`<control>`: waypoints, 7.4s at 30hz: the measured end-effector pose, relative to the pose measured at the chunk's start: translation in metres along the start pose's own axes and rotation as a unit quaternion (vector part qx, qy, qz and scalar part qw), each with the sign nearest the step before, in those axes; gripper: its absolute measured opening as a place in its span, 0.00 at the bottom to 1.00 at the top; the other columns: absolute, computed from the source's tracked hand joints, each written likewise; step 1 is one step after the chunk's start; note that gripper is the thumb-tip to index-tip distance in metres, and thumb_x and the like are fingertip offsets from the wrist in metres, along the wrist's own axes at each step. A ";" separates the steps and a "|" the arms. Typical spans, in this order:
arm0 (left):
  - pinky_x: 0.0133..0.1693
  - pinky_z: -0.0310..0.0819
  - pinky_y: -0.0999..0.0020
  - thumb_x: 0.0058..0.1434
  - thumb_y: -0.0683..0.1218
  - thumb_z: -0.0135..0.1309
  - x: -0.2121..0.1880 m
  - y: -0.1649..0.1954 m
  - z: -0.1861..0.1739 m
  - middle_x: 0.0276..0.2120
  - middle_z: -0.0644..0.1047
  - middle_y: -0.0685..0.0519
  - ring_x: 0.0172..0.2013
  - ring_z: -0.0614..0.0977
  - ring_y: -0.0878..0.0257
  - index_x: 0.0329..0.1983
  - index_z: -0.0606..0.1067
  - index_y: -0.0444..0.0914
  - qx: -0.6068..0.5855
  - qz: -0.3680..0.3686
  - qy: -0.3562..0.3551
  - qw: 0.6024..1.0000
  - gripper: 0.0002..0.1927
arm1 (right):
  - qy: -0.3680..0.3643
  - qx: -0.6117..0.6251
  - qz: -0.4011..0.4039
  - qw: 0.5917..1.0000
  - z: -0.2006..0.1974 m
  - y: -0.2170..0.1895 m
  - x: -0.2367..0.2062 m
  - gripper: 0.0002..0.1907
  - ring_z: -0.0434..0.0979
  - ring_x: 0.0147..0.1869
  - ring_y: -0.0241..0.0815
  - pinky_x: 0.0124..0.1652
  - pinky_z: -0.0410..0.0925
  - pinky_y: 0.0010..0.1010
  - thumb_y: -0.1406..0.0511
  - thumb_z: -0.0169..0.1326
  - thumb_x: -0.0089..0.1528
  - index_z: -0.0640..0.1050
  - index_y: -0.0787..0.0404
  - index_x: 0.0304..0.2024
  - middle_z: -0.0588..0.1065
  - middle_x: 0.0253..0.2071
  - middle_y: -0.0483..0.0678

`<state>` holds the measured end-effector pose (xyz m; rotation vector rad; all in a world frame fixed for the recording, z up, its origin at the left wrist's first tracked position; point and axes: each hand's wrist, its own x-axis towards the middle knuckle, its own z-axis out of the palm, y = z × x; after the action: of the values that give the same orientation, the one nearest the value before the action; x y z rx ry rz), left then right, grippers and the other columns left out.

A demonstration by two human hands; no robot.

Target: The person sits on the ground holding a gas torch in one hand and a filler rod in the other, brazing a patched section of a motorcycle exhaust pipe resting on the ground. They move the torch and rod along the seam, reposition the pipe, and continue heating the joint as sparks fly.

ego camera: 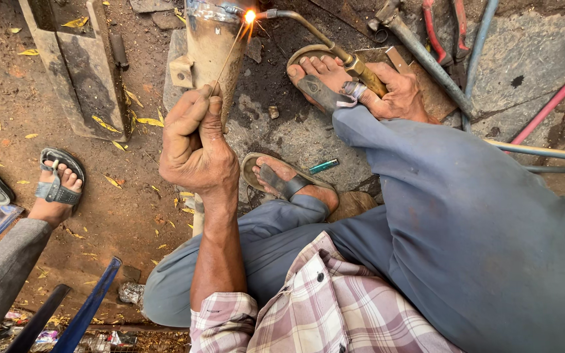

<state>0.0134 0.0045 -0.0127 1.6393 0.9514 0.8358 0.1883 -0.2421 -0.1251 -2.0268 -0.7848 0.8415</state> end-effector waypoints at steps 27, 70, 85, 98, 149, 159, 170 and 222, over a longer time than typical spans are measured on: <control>0.52 0.82 0.66 0.67 0.31 0.62 0.007 0.000 -0.005 0.48 0.81 0.40 0.50 0.85 0.58 0.44 0.76 0.29 0.010 0.004 0.008 1.000 0.06 | 0.012 0.022 -0.023 0.999 0.006 -0.002 0.005 0.19 0.78 0.38 0.36 0.39 0.71 0.30 0.66 0.66 0.65 0.79 0.66 0.56 0.79 0.38 0.55; 0.53 0.80 0.68 0.68 0.32 0.62 0.006 -0.005 -0.006 0.48 0.81 0.41 0.47 0.84 0.60 0.45 0.78 0.28 0.001 0.007 0.013 1.000 0.05 | 0.008 0.015 -0.055 0.998 0.005 -0.006 0.006 0.19 0.83 0.40 0.42 0.42 0.73 0.31 0.67 0.64 0.66 0.78 0.65 0.58 0.80 0.41 0.55; 0.53 0.84 0.65 0.68 0.30 0.60 0.005 -0.005 -0.001 0.48 0.80 0.40 0.50 0.84 0.58 0.46 0.77 0.27 -0.028 0.002 0.005 1.000 0.06 | 0.017 0.006 -0.010 1.000 0.004 -0.012 0.003 0.18 0.80 0.36 0.39 0.37 0.71 0.32 0.64 0.68 0.66 0.79 0.65 0.55 0.80 0.37 0.56; 0.52 0.86 0.62 0.70 0.28 0.57 0.006 -0.005 -0.002 0.49 0.79 0.40 0.47 0.84 0.57 0.48 0.74 0.25 -0.063 0.003 0.054 0.997 0.06 | 0.023 -0.003 -0.005 1.000 0.002 -0.014 0.004 0.18 0.79 0.35 0.38 0.36 0.71 0.32 0.64 0.68 0.66 0.80 0.64 0.54 0.80 0.35 0.54; 0.53 0.82 0.66 0.71 0.30 0.57 -0.003 -0.009 0.005 0.50 0.80 0.39 0.48 0.84 0.58 0.50 0.75 0.27 0.018 0.033 -0.004 0.999 0.07 | -0.005 0.009 0.000 1.000 -0.011 -0.012 -0.001 0.16 0.81 0.39 0.42 0.39 0.73 0.32 0.66 0.64 0.67 0.79 0.66 0.55 0.79 0.40 0.54; 0.53 0.82 0.65 0.71 0.30 0.56 -0.003 -0.009 0.007 0.50 0.80 0.39 0.48 0.84 0.58 0.50 0.74 0.27 0.032 0.043 -0.001 0.999 0.07 | 0.005 -0.018 -0.001 1.000 -0.008 -0.005 -0.001 0.18 0.82 0.38 0.44 0.38 0.73 0.34 0.64 0.67 0.65 0.79 0.65 0.54 0.80 0.38 0.54; 0.55 0.83 0.62 0.71 0.29 0.55 -0.004 -0.012 0.006 0.51 0.79 0.38 0.49 0.84 0.56 0.50 0.74 0.27 -0.003 0.030 -0.008 1.000 0.07 | 0.001 -0.011 -0.034 0.999 -0.010 -0.007 -0.001 0.18 0.81 0.41 0.42 0.40 0.73 0.32 0.65 0.65 0.67 0.79 0.67 0.57 0.81 0.43 0.55; 0.50 0.82 0.72 0.71 0.35 0.63 0.038 -0.015 -0.051 0.49 0.83 0.46 0.47 0.84 0.67 0.48 0.78 0.31 -0.075 -0.068 0.096 0.990 0.05 | 0.011 -0.257 0.004 0.966 -0.036 -0.159 0.041 0.16 0.82 0.31 0.41 0.34 0.71 0.32 0.61 0.66 0.65 0.80 0.55 0.54 0.79 0.29 0.52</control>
<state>-0.0172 0.0628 -0.0124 1.3667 1.0939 0.9606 0.2032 -0.1476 0.0127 -2.4862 -1.0660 0.6622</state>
